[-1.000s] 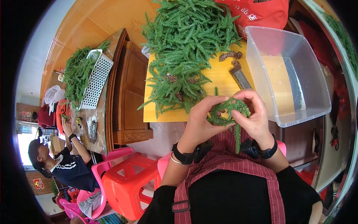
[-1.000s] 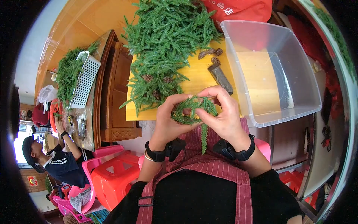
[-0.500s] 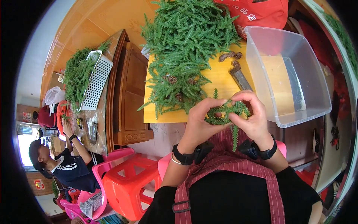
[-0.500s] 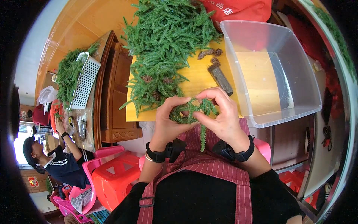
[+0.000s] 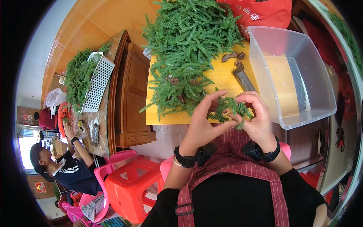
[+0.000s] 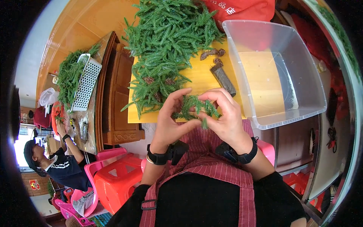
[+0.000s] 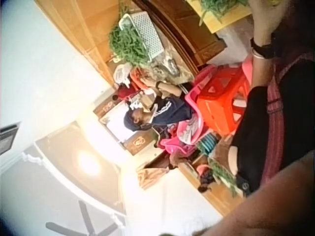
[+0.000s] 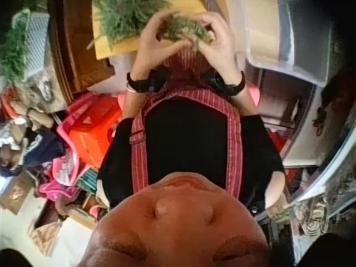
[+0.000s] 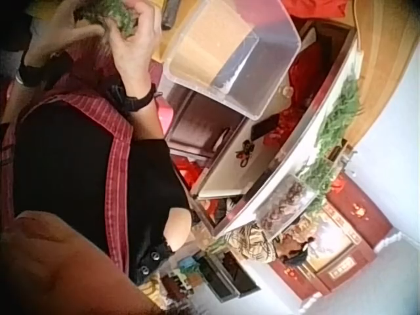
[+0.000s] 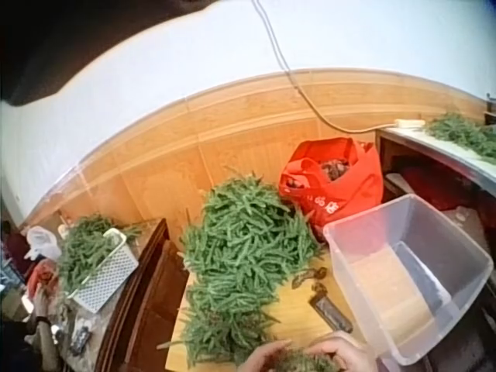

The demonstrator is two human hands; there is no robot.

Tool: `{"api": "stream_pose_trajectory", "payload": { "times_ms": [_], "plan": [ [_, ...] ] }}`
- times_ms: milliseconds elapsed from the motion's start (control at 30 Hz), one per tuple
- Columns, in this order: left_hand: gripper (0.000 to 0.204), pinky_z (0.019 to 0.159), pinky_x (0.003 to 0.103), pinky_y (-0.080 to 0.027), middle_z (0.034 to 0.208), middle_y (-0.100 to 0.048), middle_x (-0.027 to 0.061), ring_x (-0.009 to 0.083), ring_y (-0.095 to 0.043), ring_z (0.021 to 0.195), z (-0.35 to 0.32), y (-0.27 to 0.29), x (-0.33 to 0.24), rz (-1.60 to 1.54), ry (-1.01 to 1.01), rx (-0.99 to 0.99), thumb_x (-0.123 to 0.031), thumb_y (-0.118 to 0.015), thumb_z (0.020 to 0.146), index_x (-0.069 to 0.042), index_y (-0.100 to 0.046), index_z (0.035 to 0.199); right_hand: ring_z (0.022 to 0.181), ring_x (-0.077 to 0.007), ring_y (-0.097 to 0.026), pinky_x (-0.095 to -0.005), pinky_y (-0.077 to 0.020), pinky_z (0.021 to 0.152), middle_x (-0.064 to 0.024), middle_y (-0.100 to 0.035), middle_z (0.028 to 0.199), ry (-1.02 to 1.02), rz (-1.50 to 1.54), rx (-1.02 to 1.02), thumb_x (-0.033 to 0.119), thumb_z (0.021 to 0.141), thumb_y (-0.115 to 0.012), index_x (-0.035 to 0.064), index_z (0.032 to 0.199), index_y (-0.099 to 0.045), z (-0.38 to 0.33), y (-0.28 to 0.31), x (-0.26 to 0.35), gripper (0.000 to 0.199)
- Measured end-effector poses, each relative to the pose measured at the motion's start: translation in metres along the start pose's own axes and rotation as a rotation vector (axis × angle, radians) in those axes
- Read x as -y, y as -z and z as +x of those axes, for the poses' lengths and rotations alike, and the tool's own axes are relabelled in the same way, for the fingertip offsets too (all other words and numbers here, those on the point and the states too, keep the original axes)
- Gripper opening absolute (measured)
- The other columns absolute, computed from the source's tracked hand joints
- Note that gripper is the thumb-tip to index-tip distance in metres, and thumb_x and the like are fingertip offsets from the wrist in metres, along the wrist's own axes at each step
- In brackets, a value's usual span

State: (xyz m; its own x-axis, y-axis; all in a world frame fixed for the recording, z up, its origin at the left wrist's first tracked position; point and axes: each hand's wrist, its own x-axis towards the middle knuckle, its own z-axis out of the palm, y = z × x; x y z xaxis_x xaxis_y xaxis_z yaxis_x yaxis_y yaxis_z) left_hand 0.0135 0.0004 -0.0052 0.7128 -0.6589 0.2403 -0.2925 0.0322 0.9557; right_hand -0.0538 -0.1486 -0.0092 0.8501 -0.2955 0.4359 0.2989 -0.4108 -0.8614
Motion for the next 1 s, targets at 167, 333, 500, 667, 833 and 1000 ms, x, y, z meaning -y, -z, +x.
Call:
{"api": "stream_pose_trajectory", "payload": {
  "times_ms": [167, 333, 500, 667, 833, 1000],
  "plan": [
    [0.045, 0.064, 0.019, -0.041, 0.082, -0.05, -0.0008, 0.0056, -0.046, 0.07, 0.0, -0.007, 0.005, 0.195, -0.036, -0.234, 0.001, -0.065, 0.067, -0.004, -0.053, 0.109, 0.071, -0.0157, -0.052, -0.0248, -0.041, 0.058, -0.0058, -0.057, 0.086, 0.04, -0.052, -0.004, 0.0, 0.065, -0.066, 0.0057, 0.092, -0.058, 0.001, -0.002, 0.001, 0.029],
    [0.032, 0.058, 0.019, -0.042, 0.075, -0.053, -0.0009, 0.0052, -0.047, 0.064, 0.001, -0.01, -0.001, 0.369, -0.056, -0.314, 0.001, -0.063, 0.07, -0.003, -0.057, 0.101, 0.081, -0.0174, -0.054, -0.025, -0.0426, 0.067, -0.008, -0.055, 0.089, 0.004, -0.083, 0.028, -0.004, 0.065, -0.061, 0.0025, 0.09, -0.056, 0.0, 0.0, 0.006, 0.026],
    [0.021, 0.057, 0.018, -0.042, 0.077, -0.059, 0.002, 0.0053, -0.055, 0.065, -0.002, -0.012, 0.001, 0.185, 0.077, -0.281, 0.0, -0.059, 0.078, 0.001, -0.058, 0.099, 0.078, -0.0172, -0.054, -0.0251, -0.0427, 0.065, -0.008, -0.055, 0.087, 0.004, -0.077, 0.021, -0.004, 0.066, -0.061, 0.0024, 0.089, -0.056, 0.0, 0.001, 0.003, 0.024],
    [0.018, 0.052, 0.017, -0.042, 0.079, -0.06, 0.0053, 0.0063, -0.057, 0.064, 0.0, -0.015, 0.003, -0.178, 0.198, -0.259, -0.001, -0.053, 0.083, 0.002, -0.054, 0.101, 0.067, -0.0144, -0.052, -0.024, -0.0403, 0.056, -0.0058, -0.056, 0.082, 0.023, -0.073, -0.046, -0.002, 0.069, -0.063, 0.004, 0.088, -0.058, 0.0, -0.002, 0.0, 0.021],
    [0.015, 0.048, 0.016, -0.041, 0.078, -0.06, 0.0049, 0.0061, -0.057, 0.065, 0.0, -0.011, 0.0, -0.228, 0.254, -0.248, -0.002, -0.054, 0.084, -0.001, -0.051, 0.099, 0.069, -0.0141, -0.052, -0.0232, -0.0405, 0.06, -0.0068, -0.056, 0.083, -0.025, -0.007, -0.034, -0.003, 0.072, -0.061, 0.002, 0.089, -0.058, 0.0, -0.003, 0.0, 0.017],
    [0.014, 0.046, 0.016, -0.04, 0.077, -0.061, 0.0052, 0.007, -0.058, 0.065, -0.001, -0.002, 0.003, -0.366, 0.291, -0.216, -0.004, -0.055, 0.084, -0.002, -0.052, 0.097, 0.084, -0.0138, -0.051, -0.0233, -0.0393, 0.075, -0.0078, -0.052, 0.09, -0.096, 0.127, 0.044, -0.004, 0.078, -0.052, -0.0022, 0.092, -0.057, 0.001, 0.001, 0.0, 0.015]
  ]
}}
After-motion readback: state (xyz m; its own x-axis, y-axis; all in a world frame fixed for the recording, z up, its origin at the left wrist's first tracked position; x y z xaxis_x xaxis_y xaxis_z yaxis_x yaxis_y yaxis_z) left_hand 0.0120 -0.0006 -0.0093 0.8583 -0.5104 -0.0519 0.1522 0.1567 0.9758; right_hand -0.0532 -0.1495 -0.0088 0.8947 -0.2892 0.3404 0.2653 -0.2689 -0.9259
